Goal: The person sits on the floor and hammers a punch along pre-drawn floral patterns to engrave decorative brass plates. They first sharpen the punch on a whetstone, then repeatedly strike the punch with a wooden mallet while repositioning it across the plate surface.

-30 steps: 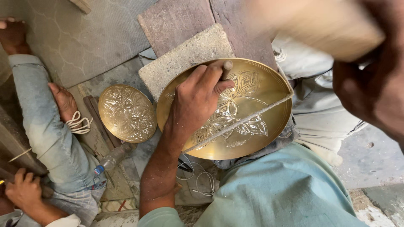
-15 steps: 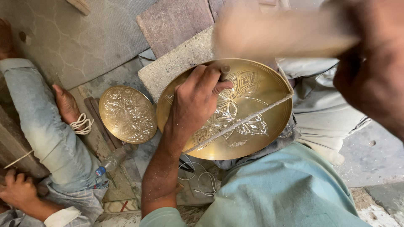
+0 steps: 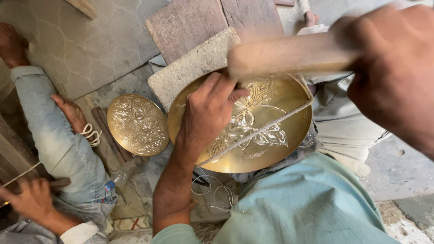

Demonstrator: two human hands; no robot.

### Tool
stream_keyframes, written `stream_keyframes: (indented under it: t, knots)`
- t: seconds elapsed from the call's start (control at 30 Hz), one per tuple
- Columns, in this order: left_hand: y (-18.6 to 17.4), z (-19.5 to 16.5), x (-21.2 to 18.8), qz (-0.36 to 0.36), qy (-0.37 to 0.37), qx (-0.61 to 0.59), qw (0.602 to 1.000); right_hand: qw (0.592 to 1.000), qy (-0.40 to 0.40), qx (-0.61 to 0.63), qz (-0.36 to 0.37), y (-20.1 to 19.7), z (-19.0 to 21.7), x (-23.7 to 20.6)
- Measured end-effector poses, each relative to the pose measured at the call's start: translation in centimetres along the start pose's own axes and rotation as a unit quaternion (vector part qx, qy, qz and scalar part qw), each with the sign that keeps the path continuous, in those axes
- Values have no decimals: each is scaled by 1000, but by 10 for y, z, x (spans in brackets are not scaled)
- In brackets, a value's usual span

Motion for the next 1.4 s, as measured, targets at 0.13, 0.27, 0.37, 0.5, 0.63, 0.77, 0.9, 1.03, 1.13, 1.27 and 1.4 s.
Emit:
stream_keyframes:
  t: [0.13, 0.27, 0.37, 0.5, 0.63, 0.77, 0.9, 1.03, 1.13, 1.27, 1.4]
  knots:
    - [0, 0, -1, -3, 1, 22, 1000, 995, 11, 101, -20, -7, 1, 7]
    - [-2, -2, -2, -21, 22, 23, 999, 996, 6, 91, -19, -11, 4, 11]
    - [0, 1, -3, -17, 8, 12, 1000, 996, 7, 87, -13, -9, 4, 9]
    - [0, 3, -3, -19, -5, -5, 1000, 997, 4, 82, -8, -9, 5, 11]
    - [-2, 1, -2, -14, -3, 12, 1000, 998, 2, 59, 0, -15, 12, 18]
    - [-8, -3, -3, -45, 18, 2, 999, 998, 8, 58, 18, -15, 12, 20]
    - [-6, -3, -2, -27, 18, 7, 999, 999, -17, -22, 27, -3, 7, 11]
    - [-6, -2, -2, -23, 12, 20, 999, 972, 30, 228, 37, 8, -11, 1]
    - [-7, -3, -4, -30, 19, 24, 999, 943, 53, 327, 23, 24, -15, -5]
    - [-6, 0, -5, -35, 15, 16, 999, 961, 41, 275, 2, 31, -18, -10]
    - [-5, 3, -5, -40, 12, 6, 999, 982, 11, 191, -2, 18, -14, -3]
Point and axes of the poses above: each hand's wrist, its own x-axis towards the middle knuckle, its own y-axis out of the palm, z = x × y, the point moved 7 cm from there along x, towards the middle knuckle, and after that the axes turned 7 degrees about y, right-handed, at the moved point
